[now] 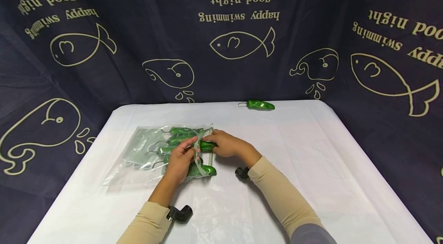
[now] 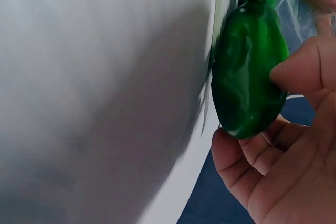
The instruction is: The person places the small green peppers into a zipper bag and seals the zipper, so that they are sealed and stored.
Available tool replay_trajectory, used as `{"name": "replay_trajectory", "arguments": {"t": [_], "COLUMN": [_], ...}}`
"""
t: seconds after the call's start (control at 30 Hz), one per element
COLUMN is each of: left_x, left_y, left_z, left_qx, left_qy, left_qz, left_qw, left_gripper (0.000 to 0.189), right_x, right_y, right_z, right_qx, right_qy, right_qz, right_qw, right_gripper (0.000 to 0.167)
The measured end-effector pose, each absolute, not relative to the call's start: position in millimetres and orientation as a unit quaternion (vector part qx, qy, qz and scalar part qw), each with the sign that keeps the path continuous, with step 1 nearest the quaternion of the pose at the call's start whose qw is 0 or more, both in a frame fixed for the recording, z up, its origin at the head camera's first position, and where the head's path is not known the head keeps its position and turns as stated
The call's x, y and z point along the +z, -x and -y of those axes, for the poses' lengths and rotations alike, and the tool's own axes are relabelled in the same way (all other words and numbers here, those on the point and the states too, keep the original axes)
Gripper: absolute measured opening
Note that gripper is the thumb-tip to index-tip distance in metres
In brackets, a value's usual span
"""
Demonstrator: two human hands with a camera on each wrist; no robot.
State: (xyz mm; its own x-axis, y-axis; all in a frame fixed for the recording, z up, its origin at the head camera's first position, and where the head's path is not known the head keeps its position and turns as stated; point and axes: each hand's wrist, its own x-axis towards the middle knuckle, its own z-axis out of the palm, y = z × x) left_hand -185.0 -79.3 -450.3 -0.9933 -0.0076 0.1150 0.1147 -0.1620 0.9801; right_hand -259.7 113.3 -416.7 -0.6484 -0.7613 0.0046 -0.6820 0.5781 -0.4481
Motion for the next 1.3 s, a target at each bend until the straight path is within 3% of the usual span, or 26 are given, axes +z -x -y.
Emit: {"name": "replay_trajectory", "arguments": {"t": [0.47,0.97,1.3], "left_x": [-452,-440,-426], "left_y": [187,179,170], "left_z": [80,79,77], "left_qx": [-0.752,-0.749,-0.745], "left_qy": [0.039,0.042,0.035], "left_qz": [0.656,0.659,0.664], "left_qw": [0.050,0.051,0.051], "left_gripper": [0.042,0.042,0.042], "right_x": [-419,-422,-423], "right_y": [264,267,265], "right_z": [-118,-119,-115], "right_qx": [-0.227,-0.248,-0.255], "right_qy": [0.420,0.412,0.400], "right_qz": [-0.872,-0.873,-0.878], "right_qw": [0.103,0.083,0.060], "right_gripper": [0.055,0.038,0.017]}}
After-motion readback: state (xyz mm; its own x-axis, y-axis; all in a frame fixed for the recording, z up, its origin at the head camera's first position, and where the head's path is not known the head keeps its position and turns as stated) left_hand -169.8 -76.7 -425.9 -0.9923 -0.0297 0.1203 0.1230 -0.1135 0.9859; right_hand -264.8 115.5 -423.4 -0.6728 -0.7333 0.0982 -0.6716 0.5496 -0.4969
